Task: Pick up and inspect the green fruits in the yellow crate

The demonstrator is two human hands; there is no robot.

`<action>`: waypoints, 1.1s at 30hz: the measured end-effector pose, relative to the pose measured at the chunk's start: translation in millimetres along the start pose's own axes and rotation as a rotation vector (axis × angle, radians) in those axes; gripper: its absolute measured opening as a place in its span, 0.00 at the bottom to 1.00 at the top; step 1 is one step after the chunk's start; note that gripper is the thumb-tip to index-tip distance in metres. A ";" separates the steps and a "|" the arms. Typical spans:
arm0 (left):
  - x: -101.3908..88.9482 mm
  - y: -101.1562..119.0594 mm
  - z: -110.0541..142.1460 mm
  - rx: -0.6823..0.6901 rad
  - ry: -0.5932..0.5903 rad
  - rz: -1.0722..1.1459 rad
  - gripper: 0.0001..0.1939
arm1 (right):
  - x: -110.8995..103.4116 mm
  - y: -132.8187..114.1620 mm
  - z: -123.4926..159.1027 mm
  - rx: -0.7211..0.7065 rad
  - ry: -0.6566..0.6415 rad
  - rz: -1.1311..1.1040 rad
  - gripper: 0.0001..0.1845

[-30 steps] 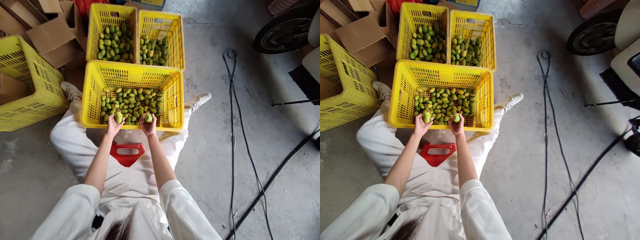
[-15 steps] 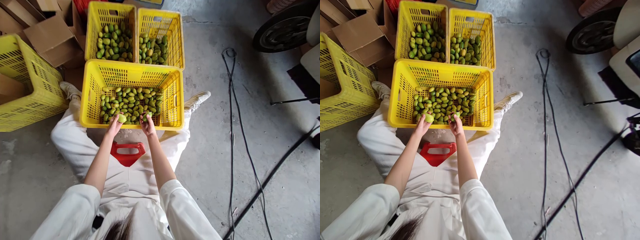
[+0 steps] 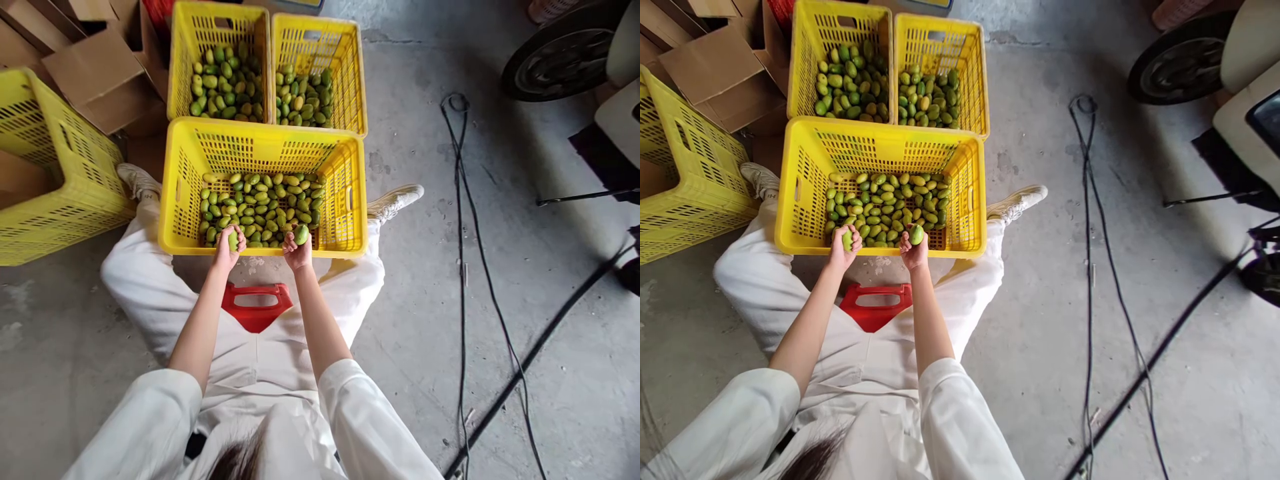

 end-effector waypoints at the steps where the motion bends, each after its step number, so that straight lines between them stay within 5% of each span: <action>1: 1.2 0.4 0.8 -0.001 -0.005 0.004 0.16 | 0.4 -0.4 -0.5 -0.025 -0.004 0.003 0.16; 8: -0.9 -3.0 1.0 0.020 0.082 0.093 0.31 | -6.2 2.6 -4.0 -0.061 0.074 0.050 0.18; 12: -5.1 -5.1 -1.8 0.050 0.090 0.153 0.18 | -0.8 1.4 -5.7 -0.072 0.019 -0.029 0.23; 16: -8.8 -8.0 -6.2 0.069 0.050 0.130 0.05 | 1.0 3.4 -4.5 -0.028 0.005 -0.055 0.17; 20: -12.6 -8.0 -8.5 0.122 0.064 0.084 0.14 | 1.3 3.5 -2.5 -0.035 -0.043 -0.014 0.05; 28: -5.8 -5.0 -9.8 0.091 0.060 0.100 0.11 | -5.1 -1.9 -5.5 -0.148 -0.026 0.023 0.10; 33: -6.3 -2.2 -9.8 0.027 0.094 0.229 0.26 | -5.0 -3.0 -5.5 -0.116 -0.017 -0.064 0.18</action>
Point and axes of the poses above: each hand's wrist, its own z-axis away from the middle knuckle, its own x-axis out of the palm, y = z × x, the point moved 7 cm from there along -z, towards the middle knuckle, and after that the axes turned 5 degrees about -z, right-handed, at the moved point
